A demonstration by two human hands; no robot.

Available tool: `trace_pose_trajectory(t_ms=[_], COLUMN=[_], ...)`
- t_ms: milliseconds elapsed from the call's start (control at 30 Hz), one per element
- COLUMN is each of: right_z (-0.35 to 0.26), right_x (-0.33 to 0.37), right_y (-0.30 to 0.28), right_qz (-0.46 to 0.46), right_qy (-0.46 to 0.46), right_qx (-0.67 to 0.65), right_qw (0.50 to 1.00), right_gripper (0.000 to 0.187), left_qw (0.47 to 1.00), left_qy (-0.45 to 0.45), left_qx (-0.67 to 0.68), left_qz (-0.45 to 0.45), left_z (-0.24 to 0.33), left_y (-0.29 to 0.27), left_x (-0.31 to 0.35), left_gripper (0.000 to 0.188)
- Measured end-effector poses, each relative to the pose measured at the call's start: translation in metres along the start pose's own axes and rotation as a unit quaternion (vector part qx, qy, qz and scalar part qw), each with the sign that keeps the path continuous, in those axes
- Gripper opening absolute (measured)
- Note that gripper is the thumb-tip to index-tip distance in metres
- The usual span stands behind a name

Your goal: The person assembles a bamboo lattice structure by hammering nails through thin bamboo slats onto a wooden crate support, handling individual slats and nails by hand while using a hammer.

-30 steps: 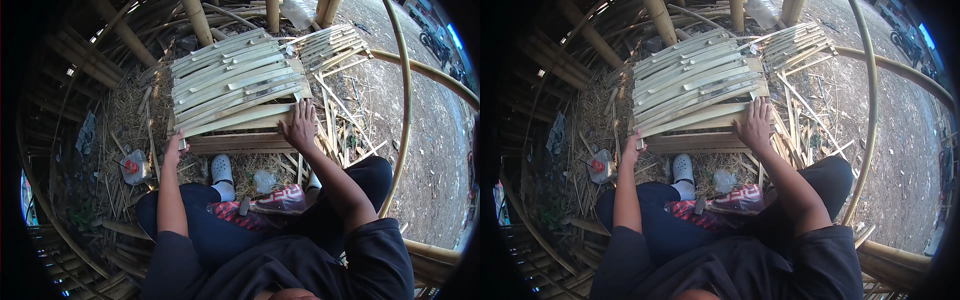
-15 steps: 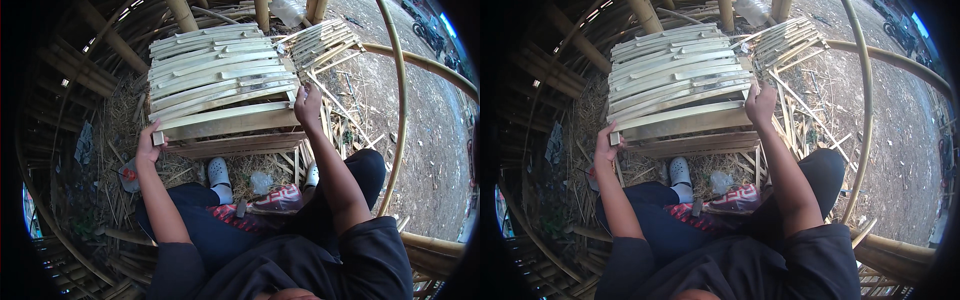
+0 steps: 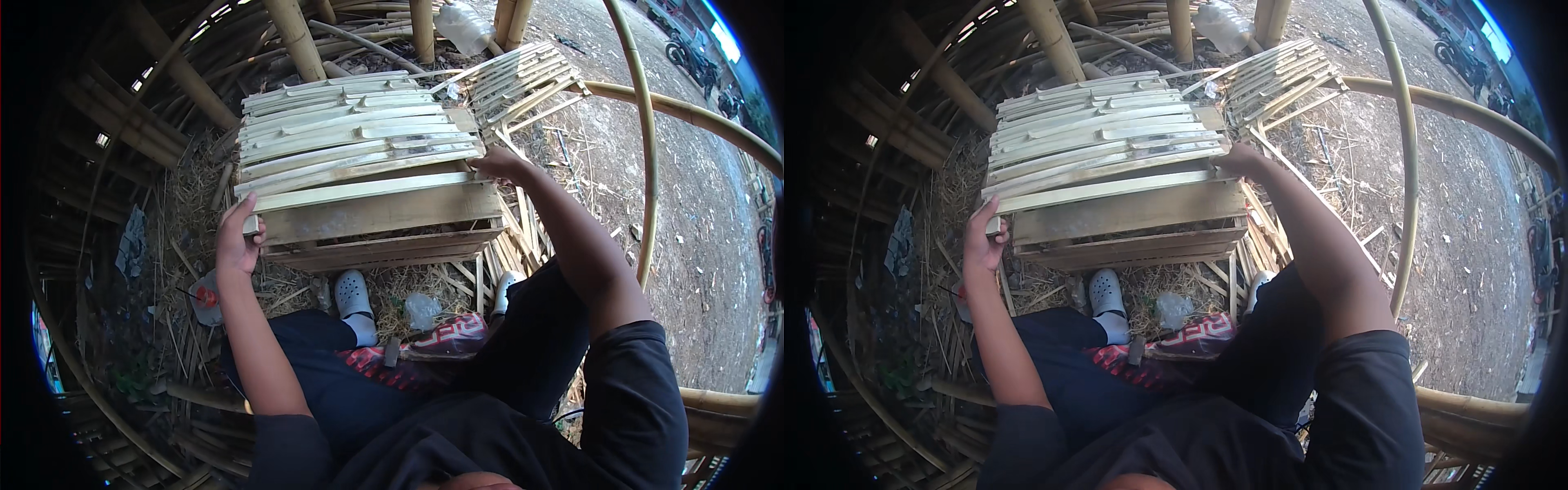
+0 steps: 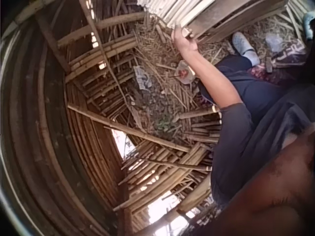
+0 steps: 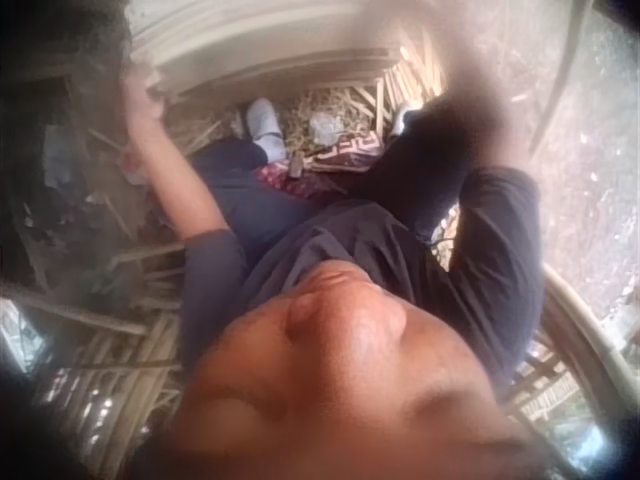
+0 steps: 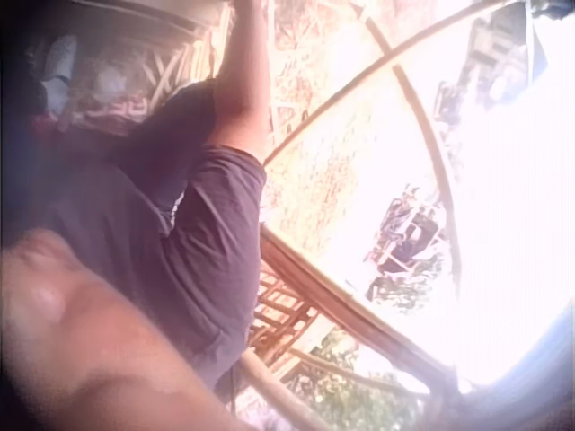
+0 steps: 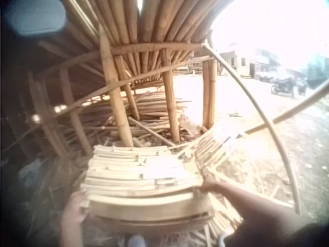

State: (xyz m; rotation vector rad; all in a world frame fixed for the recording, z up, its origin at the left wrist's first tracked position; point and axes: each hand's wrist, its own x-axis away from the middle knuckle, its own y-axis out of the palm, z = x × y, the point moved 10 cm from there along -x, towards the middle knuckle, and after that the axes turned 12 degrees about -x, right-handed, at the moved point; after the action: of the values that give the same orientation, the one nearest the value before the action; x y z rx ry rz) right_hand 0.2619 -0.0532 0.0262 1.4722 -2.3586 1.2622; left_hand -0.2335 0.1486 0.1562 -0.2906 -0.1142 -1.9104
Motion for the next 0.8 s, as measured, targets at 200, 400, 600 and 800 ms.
trace_pose_trajectory(t_ms=[200,400,600,800], right_z=[0.000,-0.009,-0.014,-0.011], right_x=[-0.032,-0.027,-0.028,-0.044], right_y=[-0.021,-0.026,-0.033,-0.012], right_qz=[-0.078,-0.105,-0.085,-0.106], right_qy=[-0.008,-0.003,-0.040,-0.082], right_qx=[-0.070,-0.198,-0.185,-0.046], right_qw=[0.994,0.975,0.978,0.990], right_gripper=[0.039,0.027,0.031,0.043], left_qw=[0.999,0.993,0.996,1.000], left_qy=[-0.040,-0.078,-0.041,0.015], left_qx=[0.008,0.082,0.076,0.021], left_qz=[-0.008,-0.024,-0.033,-0.018], left_z=[-0.026,-0.058,-0.063,-0.056], left_y=[-0.012,-0.025,-0.036,-0.051], left_x=[-0.007,-0.016,-0.021,-0.014], left_gripper=[0.027,0.024,0.026,0.028])
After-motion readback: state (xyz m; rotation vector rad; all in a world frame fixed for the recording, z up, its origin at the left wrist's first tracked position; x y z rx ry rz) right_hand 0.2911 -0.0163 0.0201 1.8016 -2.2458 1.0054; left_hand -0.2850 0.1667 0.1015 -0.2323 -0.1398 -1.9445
